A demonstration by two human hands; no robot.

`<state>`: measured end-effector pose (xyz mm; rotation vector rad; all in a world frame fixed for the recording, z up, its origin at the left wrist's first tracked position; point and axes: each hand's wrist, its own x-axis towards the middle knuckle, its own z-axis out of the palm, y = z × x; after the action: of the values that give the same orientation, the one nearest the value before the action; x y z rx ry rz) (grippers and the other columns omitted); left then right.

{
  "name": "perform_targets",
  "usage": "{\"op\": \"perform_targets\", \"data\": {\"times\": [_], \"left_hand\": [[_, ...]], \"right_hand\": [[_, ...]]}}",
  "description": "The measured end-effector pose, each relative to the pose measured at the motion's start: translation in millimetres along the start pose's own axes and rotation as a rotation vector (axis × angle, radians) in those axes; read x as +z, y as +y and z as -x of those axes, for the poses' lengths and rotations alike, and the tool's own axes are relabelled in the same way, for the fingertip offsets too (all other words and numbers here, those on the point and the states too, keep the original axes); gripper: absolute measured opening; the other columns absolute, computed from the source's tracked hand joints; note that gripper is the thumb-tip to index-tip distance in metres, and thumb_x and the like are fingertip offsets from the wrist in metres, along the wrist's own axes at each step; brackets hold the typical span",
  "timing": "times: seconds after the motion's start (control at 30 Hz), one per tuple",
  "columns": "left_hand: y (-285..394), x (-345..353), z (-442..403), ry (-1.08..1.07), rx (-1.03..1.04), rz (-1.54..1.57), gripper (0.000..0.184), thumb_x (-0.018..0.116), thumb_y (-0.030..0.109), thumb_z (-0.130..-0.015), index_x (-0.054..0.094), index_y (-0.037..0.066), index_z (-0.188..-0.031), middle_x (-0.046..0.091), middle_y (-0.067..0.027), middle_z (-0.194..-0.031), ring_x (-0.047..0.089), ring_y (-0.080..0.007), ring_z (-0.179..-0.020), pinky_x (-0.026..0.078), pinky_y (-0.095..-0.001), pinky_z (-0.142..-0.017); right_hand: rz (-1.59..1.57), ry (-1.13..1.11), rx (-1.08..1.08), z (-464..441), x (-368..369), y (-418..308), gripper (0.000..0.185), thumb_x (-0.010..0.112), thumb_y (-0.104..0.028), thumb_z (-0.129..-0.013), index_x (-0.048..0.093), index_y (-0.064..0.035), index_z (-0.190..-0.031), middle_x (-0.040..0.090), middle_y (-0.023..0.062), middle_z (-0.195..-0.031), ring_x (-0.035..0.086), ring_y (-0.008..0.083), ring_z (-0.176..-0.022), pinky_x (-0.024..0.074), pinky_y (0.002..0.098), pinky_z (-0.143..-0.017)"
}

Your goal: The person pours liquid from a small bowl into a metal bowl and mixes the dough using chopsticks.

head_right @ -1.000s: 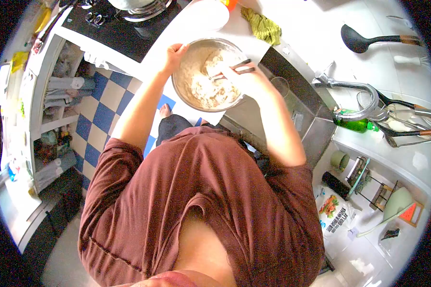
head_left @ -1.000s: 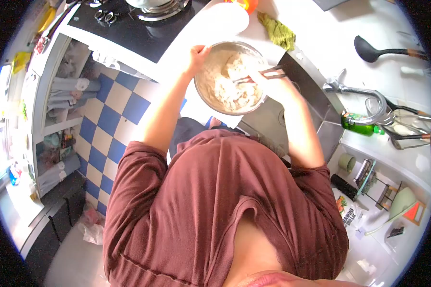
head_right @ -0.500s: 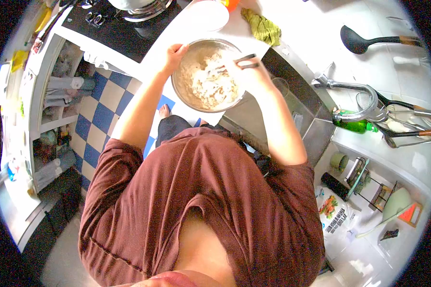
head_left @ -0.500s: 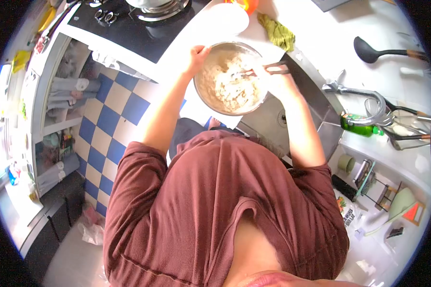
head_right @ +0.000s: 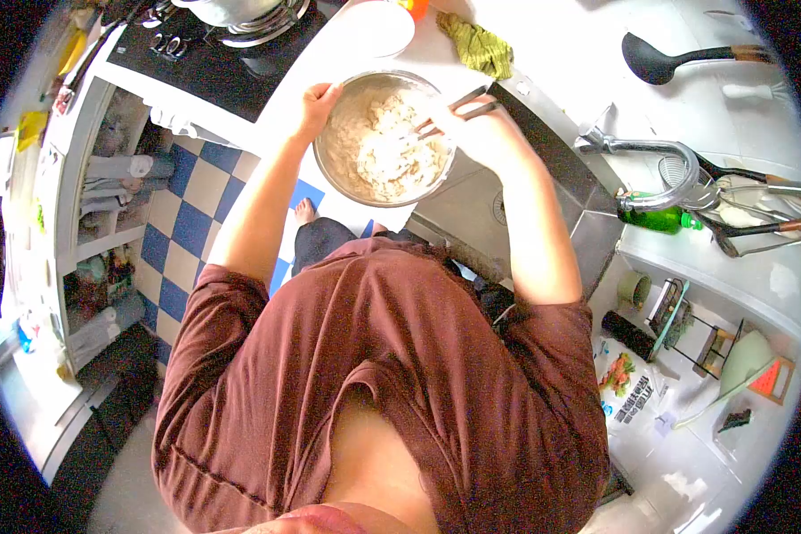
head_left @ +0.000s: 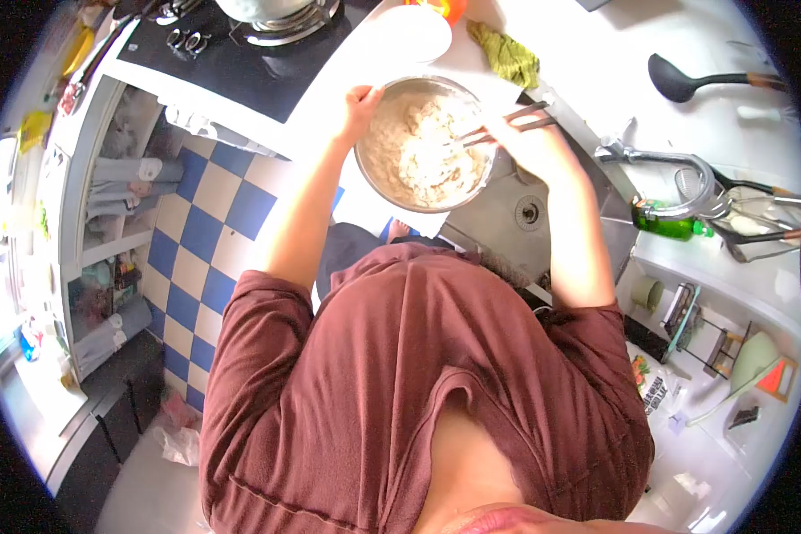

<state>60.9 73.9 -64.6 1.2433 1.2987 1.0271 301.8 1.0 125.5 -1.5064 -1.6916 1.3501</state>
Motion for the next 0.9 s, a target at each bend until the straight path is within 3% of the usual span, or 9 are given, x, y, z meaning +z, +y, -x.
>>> {"op": "perform_targets", "data": {"times": [0.1,0.2,0.27,0.4,0.5,0.53,0.67,0.73,0.9], "left_hand": [[-15.5,4.6,-1.9,0.003,0.036,0.082,0.029,0.057,0.027,-0.084,0.061,0.001,-0.071,0.049,0.0065,-0.060,0.040,-0.0033,-0.054,0.034,-0.0213,-0.047],[-21.5,4.5,-5.7,0.002,0.061,0.118,0.029,0.058,0.026,-0.083,0.057,0.002,-0.067,0.046,0.0069,-0.059,0.038,-0.0033,-0.054,0.032,-0.0223,-0.046],[-7.7,7.8,-0.3,0.058,0.073,0.131,0.031,0.059,0.024,-0.081,0.051,0.004,-0.059,0.039,0.0080,-0.056,0.033,-0.0033,-0.052,0.027,-0.0238,-0.044],[4.0,7.9,5.2,0.073,0.047,0.110,0.030,0.059,0.024,-0.081,0.055,0.001,-0.063,0.041,0.0074,-0.056,0.035,-0.0038,-0.053,0.029,-0.0237,-0.046],[-5.8,8.9,1.3,0.084,0.056,0.122,0.028,0.059,0.023,-0.081,0.058,-0.001,-0.067,0.043,0.0065,-0.056,0.036,-0.0043,-0.053,0.031,-0.0238,-0.047],[-9.5,9.5,-0.6,0.088,0.055,0.128,0.027,0.059,0.023,-0.082,0.059,-0.001,-0.069,0.044,0.0061,-0.057,0.037,-0.0044,-0.053,0.032,-0.0238,-0.047],[-14.0,9.1,-0.4,0.101,0.064,0.100,0.026,0.059,0.024,-0.083,0.062,0.000,-0.076,0.053,0.0039,-0.063,0.044,-0.0038,-0.057,0.038,-0.0220,-0.050],[-13.0,9.0,-2.2,0.097,0.061,0.100,0.026,0.059,0.024,-0.083,0.062,0.000,-0.076,0.053,0.0035,-0.063,0.044,-0.0040,-0.056,0.038,-0.0217,-0.050],[-11.1,4.4,-1.0,0.053,0.044,0.076,0.026,0.059,0.024,-0.082,0.061,-0.001,-0.075,0.051,0.0034,-0.062,0.043,-0.0047,-0.056,0.036,-0.0222,-0.050]], "right_hand": [[-0.023,0.211,-0.083,-8.5,-8.5,10.3,0.027,0.051,-0.022,-0.087,0.066,0.0002,-0.084,0.064,0.0070,-0.069,0.059,0.0111,-0.063,0.0477,0.0233,-0.058],[0.202,0.185,0.280,-19.4,18.0,22.9,0.028,0.051,-0.024,-0.087,0.064,0.0011,-0.087,0.064,0.0050,-0.074,0.058,0.0104,-0.068,0.0461,0.0228,-0.064],[-0.267,0.201,-0.173,-24.5,42.4,94.2,0.023,0.054,-0.016,-0.083,0.058,-0.0015,-0.066,0.057,-0.0008,-0.062,0.051,0.0059,-0.054,0.0409,0.0215,-0.049],[-0.013,0.136,-0.085,18.6,37.1,44.6,0.021,0.051,-0.013,-0.084,0.060,0.0011,-0.072,0.062,0.0033,-0.068,0.055,0.0078,-0.059,0.0441,0.0227,-0.054],[-0.213,0.335,-0.127,21.7,14.7,20.5,0.021,0.048,-0.014,-0.087,0.062,0.0014,-0.087,0.066,0.0080,-0.083,0.057,0.0091,-0.063,0.0446,0.0223,-0.055],[-0.113,0.332,-0.053,16.4,6.4,32.3,0.022,0.047,-0.015,-0.089,0.058,0.0036,-0.093,0.063,0.0097,-0.087,0.061,0.0142,-0.078,0.0489,0.0233,-0.067],[-0.266,0.395,0.024,-2.6,49.7,114.8,0.012,0.055,-0.011,-0.078,0.061,-0.0006,-0.082,0.061,0.0040,-0.069,0.057,0.0109,-0.062,0.0465,0.0220,-0.060],[-0.215,0.361,-0.164,7.4,70.4,93.1,0.009,0.057,-0.010,-0.079,0.062,-0.0016,-0.079,0.060,0.0024,-0.068,0.056,0.0074,-0.060,0.0459,0.0218,-0.055],[-0.283,0.354,-0.186,12.2,37.2,39.9,0.014,0.054,-0.008,-0.084,0.063,0.0017,-0.079,0.064,0.0065,-0.074,0.056,0.0093,-0.057,0.0467,0.0209,-0.054]]}}
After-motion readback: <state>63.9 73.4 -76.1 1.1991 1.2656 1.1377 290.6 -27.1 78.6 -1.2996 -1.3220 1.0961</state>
